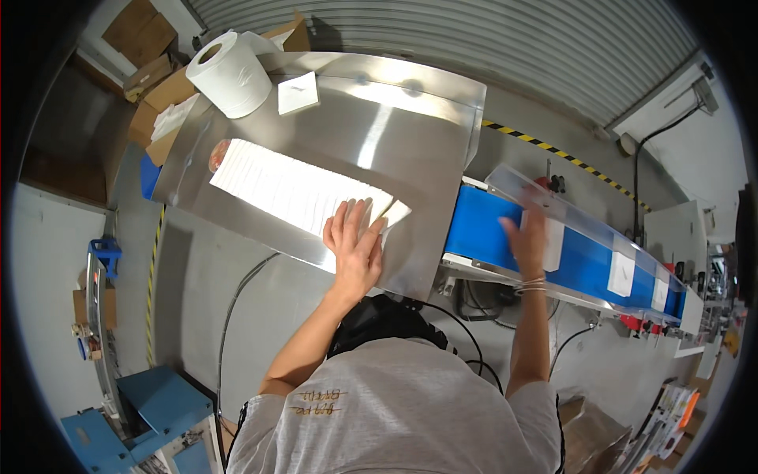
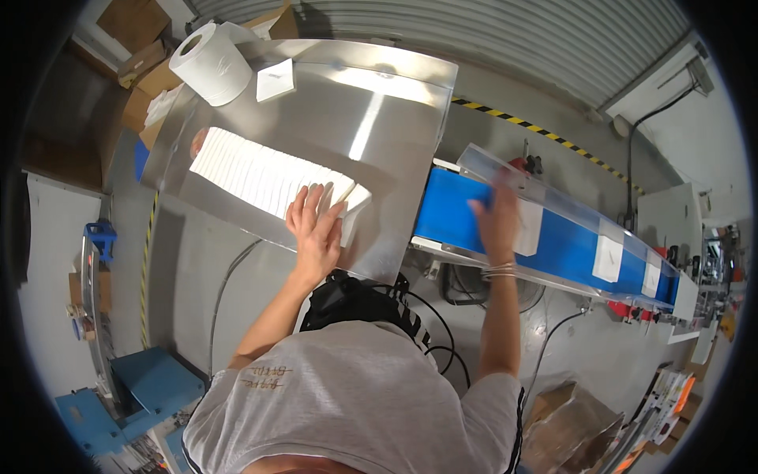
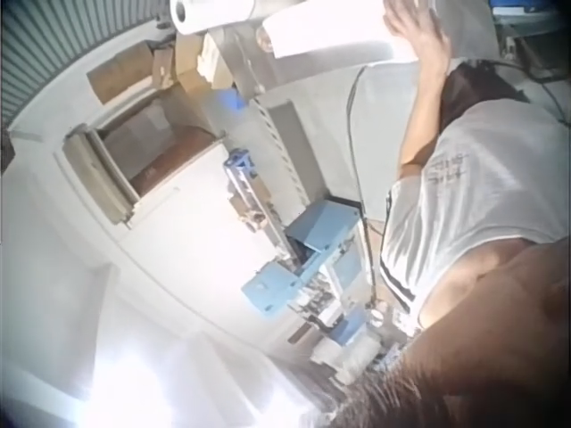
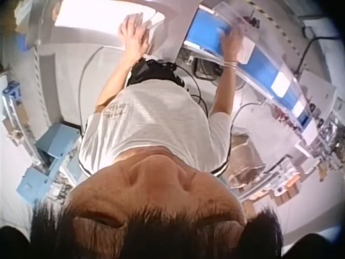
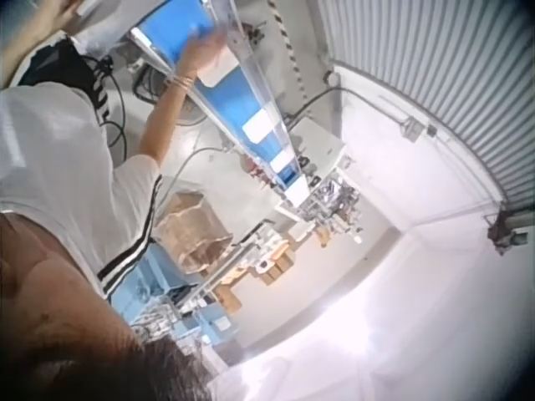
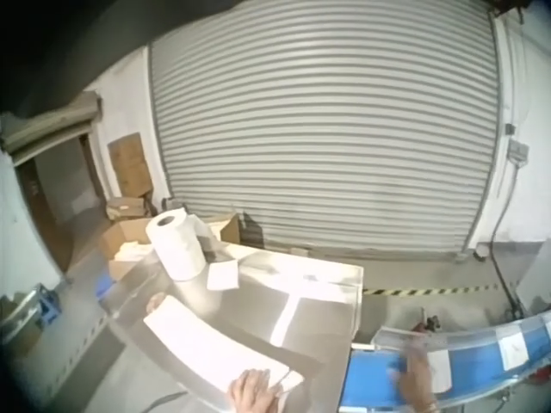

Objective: Transferring stacks of folded paper napkins or tissues from a production machine to a packaging conveyor belt.

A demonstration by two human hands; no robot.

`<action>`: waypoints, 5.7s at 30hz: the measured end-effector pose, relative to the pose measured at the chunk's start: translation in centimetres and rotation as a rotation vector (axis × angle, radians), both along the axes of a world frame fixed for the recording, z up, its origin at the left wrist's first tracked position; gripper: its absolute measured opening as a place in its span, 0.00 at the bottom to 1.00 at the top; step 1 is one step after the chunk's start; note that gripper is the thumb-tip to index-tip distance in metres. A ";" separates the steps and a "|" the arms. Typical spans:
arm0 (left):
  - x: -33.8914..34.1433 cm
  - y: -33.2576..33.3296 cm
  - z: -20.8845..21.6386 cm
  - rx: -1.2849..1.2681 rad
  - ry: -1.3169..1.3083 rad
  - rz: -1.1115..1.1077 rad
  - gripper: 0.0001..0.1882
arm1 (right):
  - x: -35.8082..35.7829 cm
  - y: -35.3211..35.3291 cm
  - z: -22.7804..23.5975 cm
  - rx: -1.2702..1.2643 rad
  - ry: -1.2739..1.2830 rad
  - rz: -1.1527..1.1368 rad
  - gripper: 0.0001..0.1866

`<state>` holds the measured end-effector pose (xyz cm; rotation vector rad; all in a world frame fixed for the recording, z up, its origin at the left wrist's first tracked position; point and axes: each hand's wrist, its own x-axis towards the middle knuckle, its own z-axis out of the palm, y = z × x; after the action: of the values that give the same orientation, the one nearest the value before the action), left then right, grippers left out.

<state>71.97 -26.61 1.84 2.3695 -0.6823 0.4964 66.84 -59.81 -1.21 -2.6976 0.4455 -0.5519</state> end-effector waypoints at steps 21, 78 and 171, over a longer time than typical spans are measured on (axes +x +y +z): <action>0.8 1.1 0.5 -0.030 0.083 0.030 0.20 | -1.6 -2.9 -3.3 -0.009 0.033 -0.527 0.21; 2.4 4.5 0.3 -0.005 0.093 -0.032 0.17 | 6.6 13.9 3.5 0.697 0.168 0.585 0.25; 7.2 9.2 -0.1 0.004 -0.014 0.032 0.17 | 0.1 -1.5 -6.8 0.072 0.153 -0.547 0.36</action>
<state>79.20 -17.41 1.75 2.3865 -0.6528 0.5263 66.98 -61.30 -7.98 -2.5449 1.2378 -0.4539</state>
